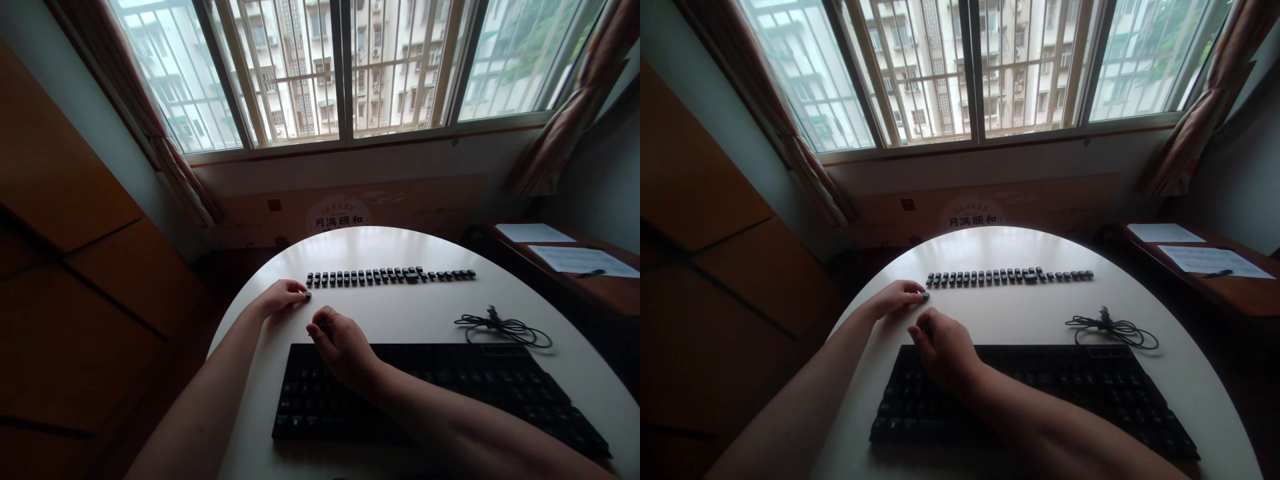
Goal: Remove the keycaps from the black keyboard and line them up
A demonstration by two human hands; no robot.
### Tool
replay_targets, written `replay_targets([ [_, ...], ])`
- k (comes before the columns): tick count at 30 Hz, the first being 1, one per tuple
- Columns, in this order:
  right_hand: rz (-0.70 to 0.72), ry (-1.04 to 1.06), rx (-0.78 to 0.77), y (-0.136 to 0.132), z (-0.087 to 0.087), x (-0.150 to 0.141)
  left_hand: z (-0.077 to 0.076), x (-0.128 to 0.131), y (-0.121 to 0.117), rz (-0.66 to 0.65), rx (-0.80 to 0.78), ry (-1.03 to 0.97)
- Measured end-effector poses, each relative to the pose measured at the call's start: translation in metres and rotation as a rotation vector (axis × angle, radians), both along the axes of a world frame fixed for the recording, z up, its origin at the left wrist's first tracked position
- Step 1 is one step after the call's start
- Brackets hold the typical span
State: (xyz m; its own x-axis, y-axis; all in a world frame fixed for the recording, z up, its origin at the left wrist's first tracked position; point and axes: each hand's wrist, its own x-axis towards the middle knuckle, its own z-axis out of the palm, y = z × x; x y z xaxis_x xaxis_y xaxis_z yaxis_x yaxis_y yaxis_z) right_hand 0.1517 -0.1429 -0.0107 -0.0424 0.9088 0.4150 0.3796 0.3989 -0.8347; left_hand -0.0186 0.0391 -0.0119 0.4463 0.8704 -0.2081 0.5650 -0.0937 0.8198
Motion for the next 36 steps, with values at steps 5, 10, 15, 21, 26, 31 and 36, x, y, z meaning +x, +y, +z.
replay_targets([
  [5, 0.043, -0.002, -0.027, -0.003, 0.002, -0.002, -0.008, -0.001, -0.005, 0.013, 0.115, 0.038],
  [10, 0.073, -0.002, -0.039, -0.005, 0.003, -0.004, -0.011, 0.000, -0.010, 0.018, 0.304, 0.113],
  [15, 0.100, 0.001, -0.005, -0.006, 0.003, -0.004, -0.010, 0.006, -0.009, 0.024, 0.462, 0.189],
  [21, 0.105, -0.006, -0.009, -0.008, 0.005, -0.003, -0.014, 0.006, -0.007, 0.026, 0.546, 0.226],
  [26, 0.100, -0.011, 0.006, -0.007, 0.005, -0.002, -0.017, 0.001, -0.004, 0.038, 0.564, 0.247],
  [31, 0.086, -0.015, -0.003, -0.007, 0.004, -0.001, -0.017, 0.001, -0.003, 0.060, 0.557, 0.274],
  [36, 0.098, -0.025, -0.012, -0.008, 0.005, -0.002, -0.016, 0.002, -0.004, 0.067, 0.552, 0.300],
])
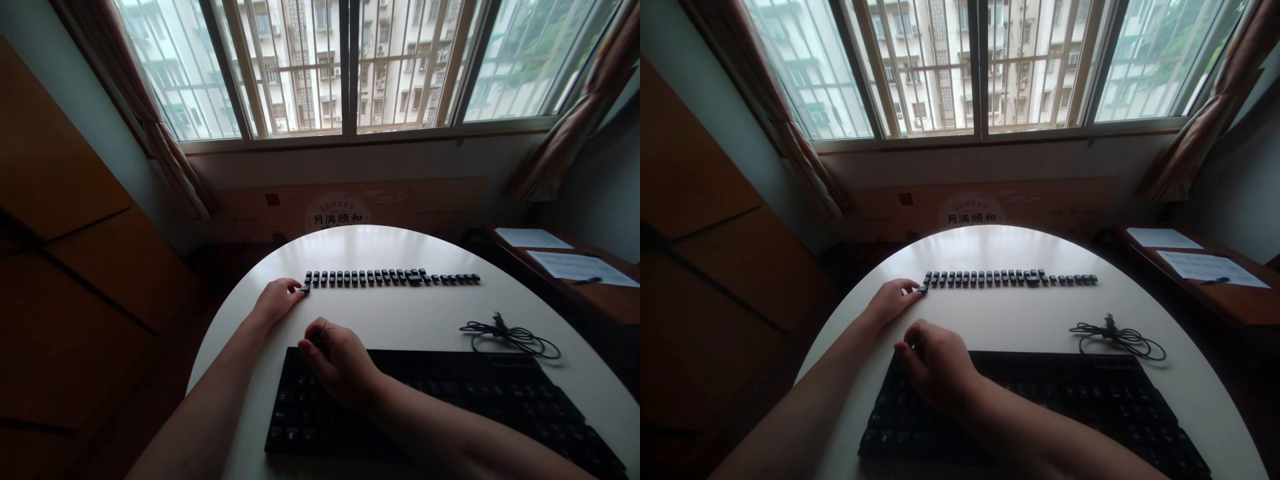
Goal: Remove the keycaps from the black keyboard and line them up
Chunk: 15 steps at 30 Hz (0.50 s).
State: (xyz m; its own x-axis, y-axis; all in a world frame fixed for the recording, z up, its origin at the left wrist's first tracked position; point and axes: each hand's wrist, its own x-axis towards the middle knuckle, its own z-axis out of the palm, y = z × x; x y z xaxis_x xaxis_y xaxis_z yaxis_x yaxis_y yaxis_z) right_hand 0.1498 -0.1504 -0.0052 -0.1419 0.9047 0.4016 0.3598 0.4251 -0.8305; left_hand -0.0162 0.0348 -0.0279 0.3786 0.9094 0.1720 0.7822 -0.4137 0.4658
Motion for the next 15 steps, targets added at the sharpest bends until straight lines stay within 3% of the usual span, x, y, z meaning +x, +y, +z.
replay_targets([
  [15, 0.005, 0.015, 0.004, 0.0010, -0.0007, -0.0005, 0.0010, 0.0053, -0.0002, -0.006, 0.029, 0.031],
])
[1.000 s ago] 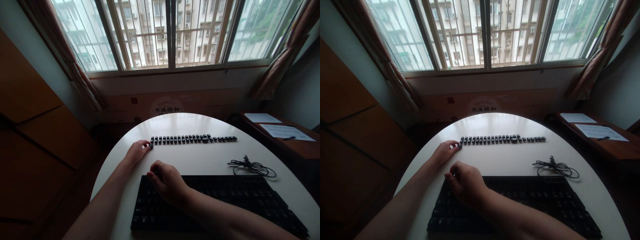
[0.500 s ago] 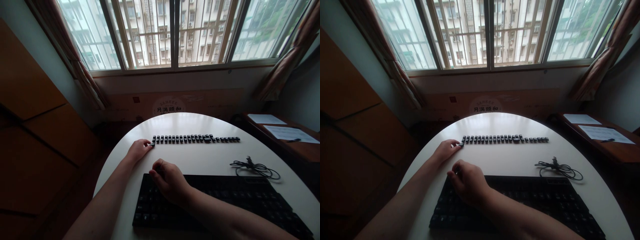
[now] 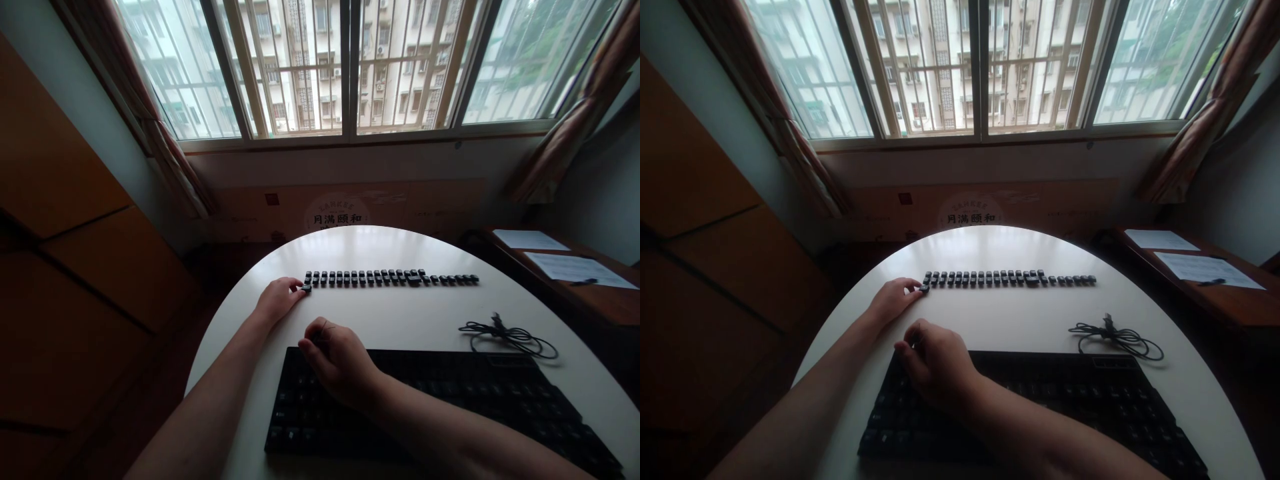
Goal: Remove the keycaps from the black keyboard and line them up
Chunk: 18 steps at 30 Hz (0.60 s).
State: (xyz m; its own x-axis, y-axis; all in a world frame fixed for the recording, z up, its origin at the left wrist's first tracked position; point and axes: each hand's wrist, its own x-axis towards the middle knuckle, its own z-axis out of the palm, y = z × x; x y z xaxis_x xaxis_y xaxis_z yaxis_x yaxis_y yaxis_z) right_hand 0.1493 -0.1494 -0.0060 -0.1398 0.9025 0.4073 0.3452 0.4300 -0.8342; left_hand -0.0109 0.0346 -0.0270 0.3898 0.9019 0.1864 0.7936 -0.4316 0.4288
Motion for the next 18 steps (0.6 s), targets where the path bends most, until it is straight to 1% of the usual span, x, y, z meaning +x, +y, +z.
replay_targets([
  [18, -0.003, 0.010, 0.000, 0.0006, -0.0013, -0.0001, 0.0017, 0.0011, -0.0008, 0.011, -0.032, 0.008],
])
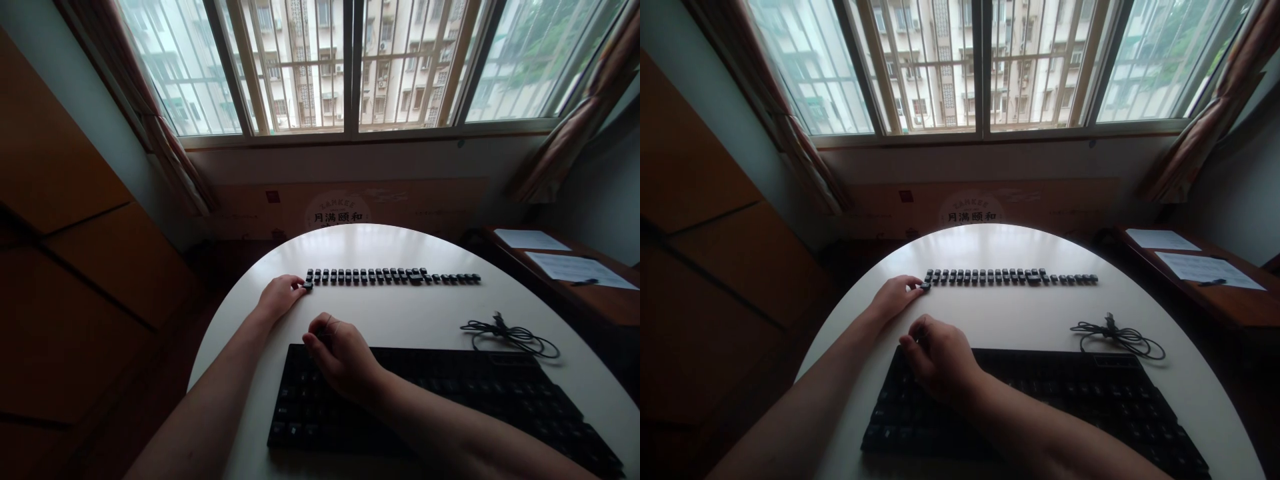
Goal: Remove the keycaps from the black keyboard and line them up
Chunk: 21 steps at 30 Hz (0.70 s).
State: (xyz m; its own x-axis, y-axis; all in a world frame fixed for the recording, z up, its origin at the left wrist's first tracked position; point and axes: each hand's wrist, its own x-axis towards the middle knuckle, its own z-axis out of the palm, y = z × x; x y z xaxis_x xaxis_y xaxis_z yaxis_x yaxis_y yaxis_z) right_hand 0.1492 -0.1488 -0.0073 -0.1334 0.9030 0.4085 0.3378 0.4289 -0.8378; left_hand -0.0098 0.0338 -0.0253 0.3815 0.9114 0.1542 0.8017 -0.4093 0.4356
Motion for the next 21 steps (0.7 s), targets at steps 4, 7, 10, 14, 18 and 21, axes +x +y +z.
replay_targets([
  [4, 0.010, 0.018, -0.017, 0.0012, -0.0016, 0.0002, -0.0002, -0.0002, -0.0001, 0.014, -0.013, 0.006],
  [7, -0.021, 0.026, -0.037, 0.0028, -0.0031, 0.0007, 0.0006, 0.0002, -0.0004, 0.021, -0.021, 0.010],
  [10, -0.027, 0.035, -0.040, 0.0032, -0.0038, 0.0010, 0.0018, 0.0007, -0.0010, 0.023, -0.031, 0.011],
  [14, -0.023, 0.046, -0.036, 0.0026, -0.0035, 0.0013, 0.0026, 0.0003, -0.0020, 0.014, -0.039, 0.001],
  [18, -0.030, 0.104, -0.029, 0.0042, -0.0045, 0.0031, 0.0035, -0.0025, -0.0027, -0.010, -0.059, -0.026],
  [21, -0.013, 0.194, -0.039, 0.0062, -0.0073, 0.0059, 0.0087, -0.0056, -0.0050, -0.032, -0.074, -0.057],
])
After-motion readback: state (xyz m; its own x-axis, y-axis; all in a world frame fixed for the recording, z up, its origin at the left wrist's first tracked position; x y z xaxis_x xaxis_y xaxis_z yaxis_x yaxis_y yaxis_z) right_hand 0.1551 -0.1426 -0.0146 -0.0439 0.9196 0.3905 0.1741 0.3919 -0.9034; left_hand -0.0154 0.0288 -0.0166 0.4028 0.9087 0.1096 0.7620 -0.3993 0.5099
